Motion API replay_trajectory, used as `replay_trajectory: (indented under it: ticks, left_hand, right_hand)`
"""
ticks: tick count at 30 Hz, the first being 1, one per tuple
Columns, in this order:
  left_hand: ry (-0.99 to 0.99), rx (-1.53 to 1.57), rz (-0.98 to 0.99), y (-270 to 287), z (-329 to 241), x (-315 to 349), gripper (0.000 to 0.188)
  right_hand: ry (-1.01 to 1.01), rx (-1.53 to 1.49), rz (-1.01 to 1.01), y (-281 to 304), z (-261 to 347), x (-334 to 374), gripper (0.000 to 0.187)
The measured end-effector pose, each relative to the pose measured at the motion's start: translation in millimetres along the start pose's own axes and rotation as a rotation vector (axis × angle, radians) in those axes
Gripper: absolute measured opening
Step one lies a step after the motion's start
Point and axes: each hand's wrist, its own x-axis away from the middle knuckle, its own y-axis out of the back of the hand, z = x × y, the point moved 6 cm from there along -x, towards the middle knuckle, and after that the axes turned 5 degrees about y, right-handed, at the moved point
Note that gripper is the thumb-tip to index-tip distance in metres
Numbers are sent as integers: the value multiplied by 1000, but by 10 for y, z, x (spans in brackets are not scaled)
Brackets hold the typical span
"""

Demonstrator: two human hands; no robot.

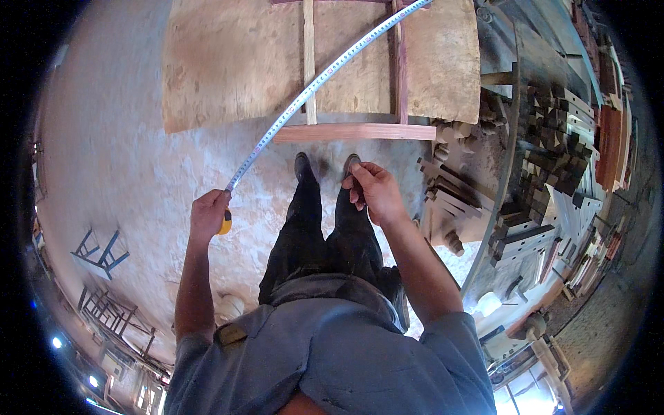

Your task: The person measures a wooden frame with a tape measure, then uses a hammer to drive nails into the frame to attach smaller wooden pieces. The person repeatedly measures and hammers nails into different sections of the frame.

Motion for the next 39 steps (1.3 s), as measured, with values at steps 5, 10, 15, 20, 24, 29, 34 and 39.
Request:
replay_trajectory:
  ticks: [5,10,15,20,24,29,34,39]
  left_hand:
    - [-52,-33,-6,-29,11,7,22]
    - [-53,-25,-3,-59,-28,38,22]
    - [-67,-59,-30,-67,-10,24,23]
    - [-76,-66,-33,-61,-64,44,22]
    - [-64,-70,-29,-71,-37,34,22]
    - [-86,-66,-48,-59,-24,30,22]
    - [-71,-59,-36,-64,-42,44,23]
    - [-62,-49,-15,-80,-32,33,22]
  right_hand:
    - [16,20,-5,42,3,-35,22]
    - [21,-6,-17,61,26,-58,21]
    - [6,26,-14,52,-9,-49,21]
    - [-4,35,1,23,-23,-34,21]
    - [-5,12,4,21,-30,-33,21]
    - [-6,7,15,44,-66,-66,21]
    - [-7,25,9,39,-65,-67,21]
    - [-12,19,15,14,-51,-68,21]
